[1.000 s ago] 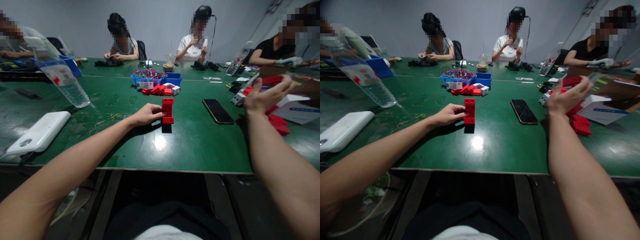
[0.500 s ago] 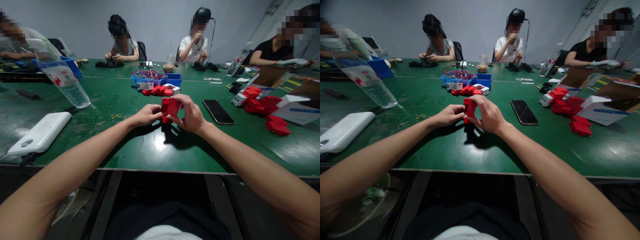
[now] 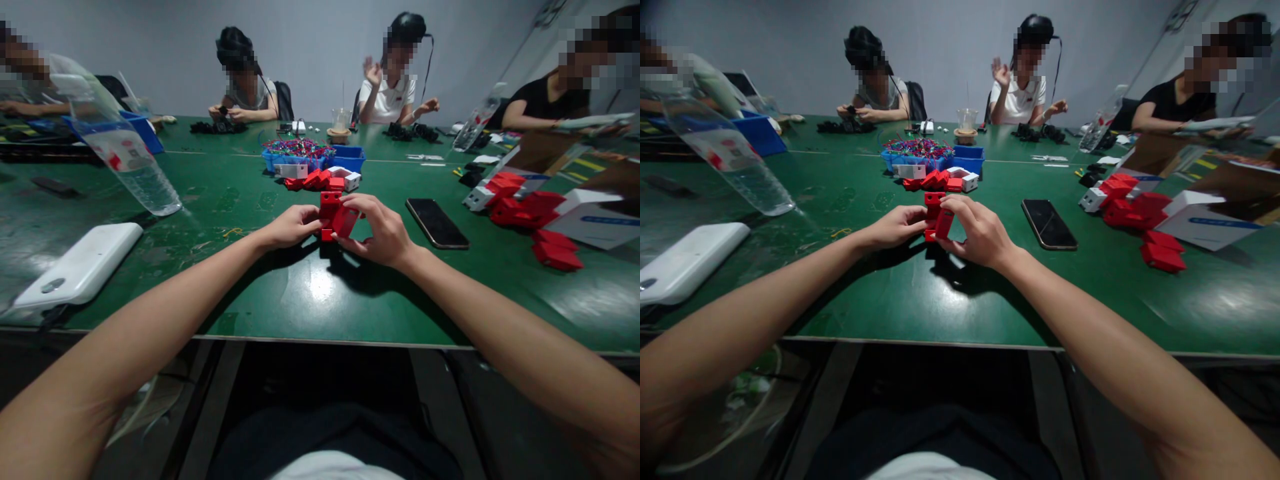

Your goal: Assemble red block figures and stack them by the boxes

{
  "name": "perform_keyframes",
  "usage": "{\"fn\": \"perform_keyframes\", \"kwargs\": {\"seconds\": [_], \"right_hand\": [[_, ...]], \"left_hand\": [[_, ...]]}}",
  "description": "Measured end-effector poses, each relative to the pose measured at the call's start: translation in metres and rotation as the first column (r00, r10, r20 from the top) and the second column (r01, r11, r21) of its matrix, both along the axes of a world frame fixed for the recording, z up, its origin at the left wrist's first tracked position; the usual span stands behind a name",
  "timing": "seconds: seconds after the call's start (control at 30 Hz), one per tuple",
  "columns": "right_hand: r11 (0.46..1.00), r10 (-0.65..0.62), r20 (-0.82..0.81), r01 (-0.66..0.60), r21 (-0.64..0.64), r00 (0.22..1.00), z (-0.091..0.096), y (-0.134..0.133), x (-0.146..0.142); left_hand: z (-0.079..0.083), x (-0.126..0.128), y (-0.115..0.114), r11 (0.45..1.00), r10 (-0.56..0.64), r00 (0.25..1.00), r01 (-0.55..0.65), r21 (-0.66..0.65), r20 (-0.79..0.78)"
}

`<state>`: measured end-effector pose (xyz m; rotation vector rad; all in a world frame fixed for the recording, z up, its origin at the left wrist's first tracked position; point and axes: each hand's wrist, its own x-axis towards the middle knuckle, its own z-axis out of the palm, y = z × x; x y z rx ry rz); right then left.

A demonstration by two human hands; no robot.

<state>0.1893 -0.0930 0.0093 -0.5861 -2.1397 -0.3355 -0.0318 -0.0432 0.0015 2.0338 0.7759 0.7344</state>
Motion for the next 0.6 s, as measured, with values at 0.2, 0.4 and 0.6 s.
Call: {"fn": "perform_keyframes", "kwargs": {"seconds": [0.2, 0.4, 0.6], "right_hand": [[0.999, -0.036, -0.026, 0.035, -0.038, 0.999, 0.0022, -0.0010, 0.0021], [0.999, 0.020, -0.104, -0.025, -0.048, 0.994, 0.0057, 0.0005, 0.0020], [0.998, -0.019, -0.076, 0.014, -0.064, 0.997, 0.0090, -0.0027, 0.0003]], "left_hand": [[0.0034, -0.0011, -0.0001, 1.000, -0.019, 0.999, 0.019, 0.006, -0.043], [0.0029, -0.0006, -0.0004, 0.999, -0.054, 0.998, 0.054, 0.000, -0.028], [0.0022, -0.0003, -0.0002, 0.997, -0.069, 0.997, 0.070, 0.020, -0.042]]}}
